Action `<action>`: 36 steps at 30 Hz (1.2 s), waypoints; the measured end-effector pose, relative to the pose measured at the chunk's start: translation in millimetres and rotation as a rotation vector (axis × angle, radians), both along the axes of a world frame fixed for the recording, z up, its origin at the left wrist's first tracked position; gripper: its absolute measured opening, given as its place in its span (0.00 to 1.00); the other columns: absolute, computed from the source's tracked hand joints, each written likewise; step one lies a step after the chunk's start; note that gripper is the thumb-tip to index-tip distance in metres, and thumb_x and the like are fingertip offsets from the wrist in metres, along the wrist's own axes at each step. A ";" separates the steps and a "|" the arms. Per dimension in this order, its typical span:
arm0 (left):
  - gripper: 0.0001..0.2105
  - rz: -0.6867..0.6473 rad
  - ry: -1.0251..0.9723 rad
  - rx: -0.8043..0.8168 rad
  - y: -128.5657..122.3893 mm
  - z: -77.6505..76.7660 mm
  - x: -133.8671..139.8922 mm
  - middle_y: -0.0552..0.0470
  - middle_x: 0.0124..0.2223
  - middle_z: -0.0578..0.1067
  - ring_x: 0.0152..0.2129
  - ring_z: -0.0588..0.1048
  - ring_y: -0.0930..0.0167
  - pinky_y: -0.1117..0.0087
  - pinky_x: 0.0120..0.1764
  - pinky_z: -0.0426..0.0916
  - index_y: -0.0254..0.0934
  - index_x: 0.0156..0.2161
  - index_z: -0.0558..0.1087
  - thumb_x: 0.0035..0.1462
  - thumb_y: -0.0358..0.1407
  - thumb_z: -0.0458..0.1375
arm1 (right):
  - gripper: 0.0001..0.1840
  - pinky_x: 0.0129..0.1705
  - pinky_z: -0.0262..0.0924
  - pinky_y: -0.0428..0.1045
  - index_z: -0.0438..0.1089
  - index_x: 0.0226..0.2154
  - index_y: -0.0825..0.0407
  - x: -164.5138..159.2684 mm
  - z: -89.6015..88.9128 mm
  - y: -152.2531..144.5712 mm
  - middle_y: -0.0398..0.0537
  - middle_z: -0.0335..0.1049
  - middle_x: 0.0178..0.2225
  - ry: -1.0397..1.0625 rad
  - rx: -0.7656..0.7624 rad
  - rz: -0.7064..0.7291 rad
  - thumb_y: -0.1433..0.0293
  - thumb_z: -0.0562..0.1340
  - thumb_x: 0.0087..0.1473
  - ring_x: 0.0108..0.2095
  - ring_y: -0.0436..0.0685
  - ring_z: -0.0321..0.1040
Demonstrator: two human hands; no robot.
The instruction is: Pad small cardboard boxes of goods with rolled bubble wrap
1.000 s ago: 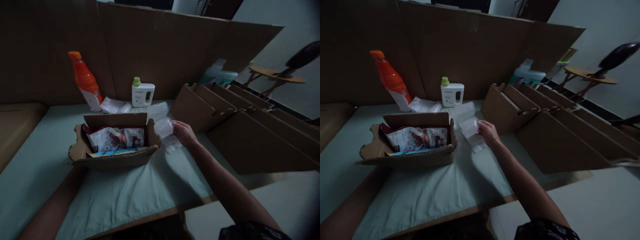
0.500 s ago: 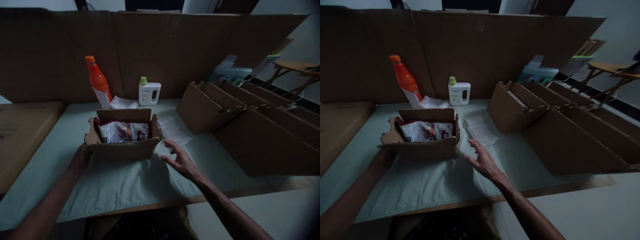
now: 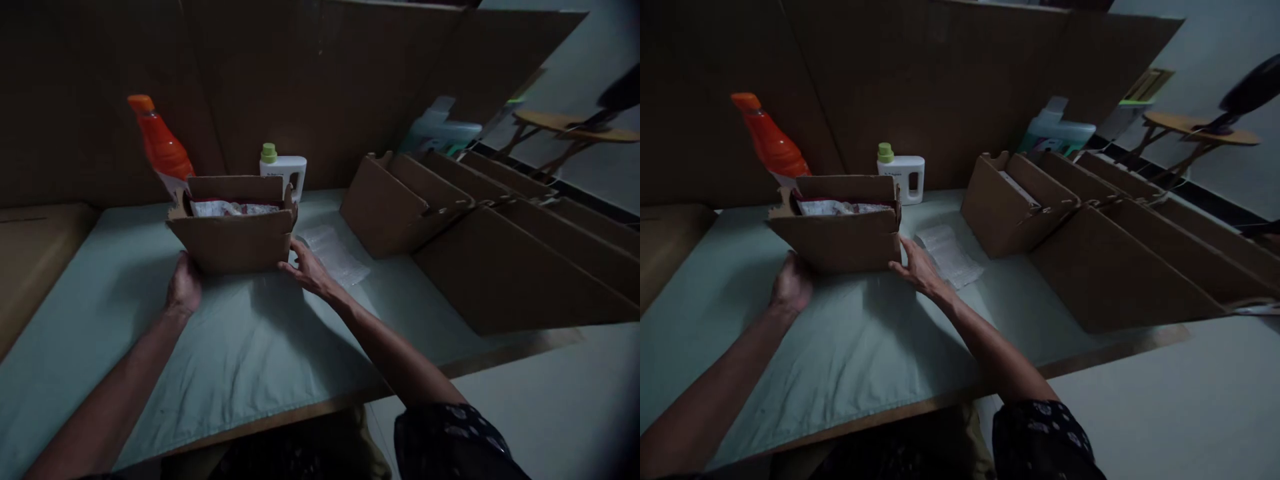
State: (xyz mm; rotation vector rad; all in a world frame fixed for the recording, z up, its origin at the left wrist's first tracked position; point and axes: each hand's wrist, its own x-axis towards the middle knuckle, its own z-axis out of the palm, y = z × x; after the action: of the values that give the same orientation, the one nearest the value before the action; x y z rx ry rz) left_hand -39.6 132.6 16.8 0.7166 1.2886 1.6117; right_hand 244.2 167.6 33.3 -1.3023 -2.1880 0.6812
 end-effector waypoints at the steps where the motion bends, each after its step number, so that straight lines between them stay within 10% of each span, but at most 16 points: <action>1: 0.19 0.040 -0.017 -0.034 -8.3 -3.4 -6.3 0.49 0.50 0.81 0.62 0.69 0.63 0.61 0.66 0.62 0.42 0.44 0.77 0.59 0.52 0.56 | 0.32 0.64 0.62 0.60 0.63 0.65 0.51 13.4 1.2 -6.0 0.58 0.61 0.68 -0.030 0.011 0.004 0.65 0.63 0.60 0.66 0.65 0.61; 7: 0.12 0.099 0.128 -0.238 -131.4 -15.4 -34.8 0.56 0.45 0.83 0.53 0.75 0.61 0.64 0.55 0.69 0.45 0.41 0.80 0.49 0.40 0.67 | 0.36 0.61 0.60 0.69 0.70 0.61 0.45 117.9 -9.1 -49.4 0.55 0.62 0.68 -0.357 0.133 -0.066 0.78 0.60 0.49 0.66 0.71 0.60; 12: 0.12 0.029 0.001 -0.290 -181.8 -6.1 24.5 0.51 0.36 0.83 0.39 0.78 0.64 0.64 0.45 0.72 0.41 0.36 0.81 0.45 0.43 0.69 | 0.19 0.57 0.65 0.66 0.80 0.41 0.47 128.1 -22.4 -29.9 0.54 0.79 0.52 -0.220 0.175 -0.234 0.75 0.56 0.53 0.56 0.68 0.72; 18: 0.15 -0.222 0.013 -0.198 -173.7 8.9 70.9 0.46 0.38 0.83 0.38 0.79 0.65 0.65 0.45 0.71 0.36 0.37 0.82 0.47 0.44 0.69 | 0.17 0.59 0.64 0.68 0.77 0.45 0.41 87.2 10.5 -62.4 0.51 0.79 0.52 -0.021 0.361 -0.260 0.67 0.54 0.63 0.55 0.68 0.73; 24: 0.19 -0.013 0.108 -0.135 -161.8 -0.7 54.9 0.46 0.41 0.81 0.40 0.77 0.65 0.66 0.43 0.69 0.35 0.40 0.79 0.45 0.45 0.68 | 0.17 0.52 0.66 0.61 0.77 0.46 0.45 17.6 -17.7 -144.9 0.48 0.81 0.48 -0.082 0.282 0.262 0.75 0.56 0.63 0.49 0.61 0.76; 28: 0.21 0.074 0.200 -0.098 -154.4 -11.8 38.2 0.45 0.46 0.80 0.48 0.75 0.61 0.60 0.54 0.67 0.36 0.44 0.77 0.46 0.44 0.67 | 0.14 0.59 0.62 0.63 0.77 0.49 0.46 -0.1 -22.1 -156.1 0.50 0.77 0.54 -0.127 0.211 0.475 0.62 0.62 0.64 0.54 0.63 0.73; 36: 0.36 0.164 0.470 0.016 -46.5 -15.0 -14.5 0.40 0.66 0.68 0.64 0.65 0.53 0.51 0.65 0.62 0.39 0.63 0.67 0.45 0.34 0.65 | 0.35 0.51 0.69 0.64 0.66 0.62 0.54 15.2 -6.0 -49.1 0.66 0.69 0.60 0.213 -0.034 -0.116 0.50 0.61 0.60 0.56 0.69 0.71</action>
State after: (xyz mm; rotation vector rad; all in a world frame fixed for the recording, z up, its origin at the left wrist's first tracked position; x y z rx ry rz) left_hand -54.1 86.1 1.8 1.0667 1.7062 1.6409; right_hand 259.4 118.5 27.3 -1.2979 -1.9239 0.7762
